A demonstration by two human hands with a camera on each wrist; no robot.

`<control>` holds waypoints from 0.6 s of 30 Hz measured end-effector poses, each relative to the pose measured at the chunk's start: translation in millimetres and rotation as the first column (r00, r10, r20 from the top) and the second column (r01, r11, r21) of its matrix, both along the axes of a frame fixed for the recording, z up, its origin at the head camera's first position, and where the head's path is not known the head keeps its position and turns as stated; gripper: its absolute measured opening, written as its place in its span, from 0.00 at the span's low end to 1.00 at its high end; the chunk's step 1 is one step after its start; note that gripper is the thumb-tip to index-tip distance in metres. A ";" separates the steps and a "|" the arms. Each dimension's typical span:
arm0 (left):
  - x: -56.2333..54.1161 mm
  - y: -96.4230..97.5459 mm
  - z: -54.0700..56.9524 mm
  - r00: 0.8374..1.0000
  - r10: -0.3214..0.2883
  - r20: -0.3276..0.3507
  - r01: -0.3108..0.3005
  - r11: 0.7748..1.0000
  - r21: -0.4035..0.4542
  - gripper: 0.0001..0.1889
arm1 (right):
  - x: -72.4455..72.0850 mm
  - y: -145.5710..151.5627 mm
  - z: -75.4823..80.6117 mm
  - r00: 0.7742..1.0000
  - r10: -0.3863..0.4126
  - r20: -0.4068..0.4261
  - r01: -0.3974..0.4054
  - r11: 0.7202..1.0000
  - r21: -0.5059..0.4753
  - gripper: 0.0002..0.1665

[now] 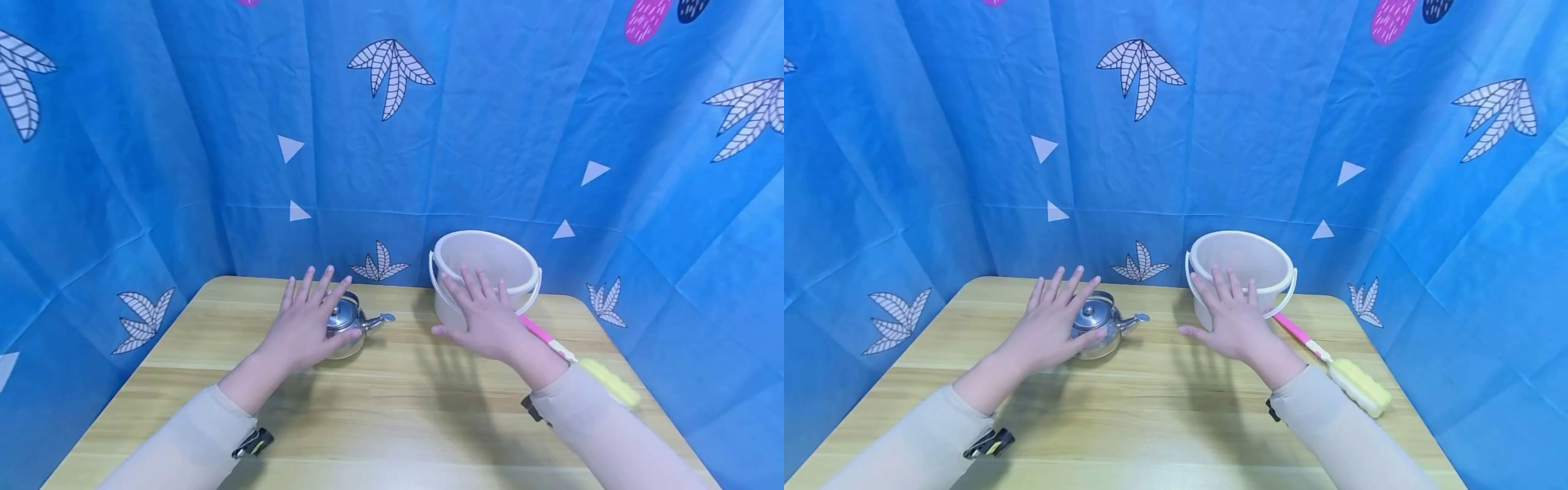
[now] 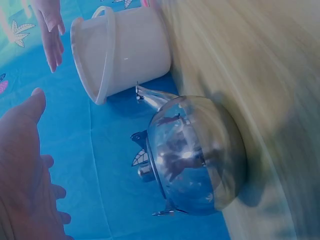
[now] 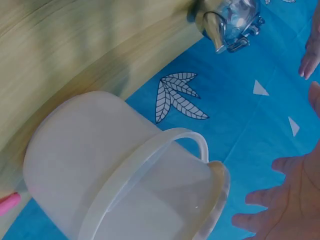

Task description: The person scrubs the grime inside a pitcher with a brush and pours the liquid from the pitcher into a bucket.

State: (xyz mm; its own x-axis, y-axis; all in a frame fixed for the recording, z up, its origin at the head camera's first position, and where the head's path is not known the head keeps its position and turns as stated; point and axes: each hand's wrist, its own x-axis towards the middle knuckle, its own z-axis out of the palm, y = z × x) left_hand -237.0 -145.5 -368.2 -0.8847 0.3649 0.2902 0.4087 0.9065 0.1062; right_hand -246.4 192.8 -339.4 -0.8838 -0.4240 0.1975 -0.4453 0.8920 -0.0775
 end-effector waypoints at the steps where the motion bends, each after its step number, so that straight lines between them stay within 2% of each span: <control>1: 0.0 -0.4 -0.9 1.000 0.001 -0.002 -0.001 1.000 0.001 0.51 | 0.9 -0.7 -0.1 1.000 0.006 -0.002 -0.006 1.000 -0.004 0.56; 11: 1.7 -3.0 -8.5 1.000 0.004 -0.009 -0.004 1.000 0.016 0.50 | 4.6 -5.9 -7.4 1.000 0.028 -0.005 -0.028 0.999 0.019 0.55; 18: 3.8 -5.7 -16.4 1.000 0.004 -0.007 -0.004 0.999 0.039 0.49 | 5.5 -10.2 -13.7 0.999 0.039 -0.008 -0.039 0.999 0.001 0.55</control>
State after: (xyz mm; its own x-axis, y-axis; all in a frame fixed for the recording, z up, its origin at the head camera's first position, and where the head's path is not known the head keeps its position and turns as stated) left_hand -233.2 -151.2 -384.7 -0.8841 0.3492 0.3104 0.4057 0.9034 0.1391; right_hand -240.9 182.6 -353.0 -0.8649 -0.4586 0.2041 -0.4806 0.8738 -0.0735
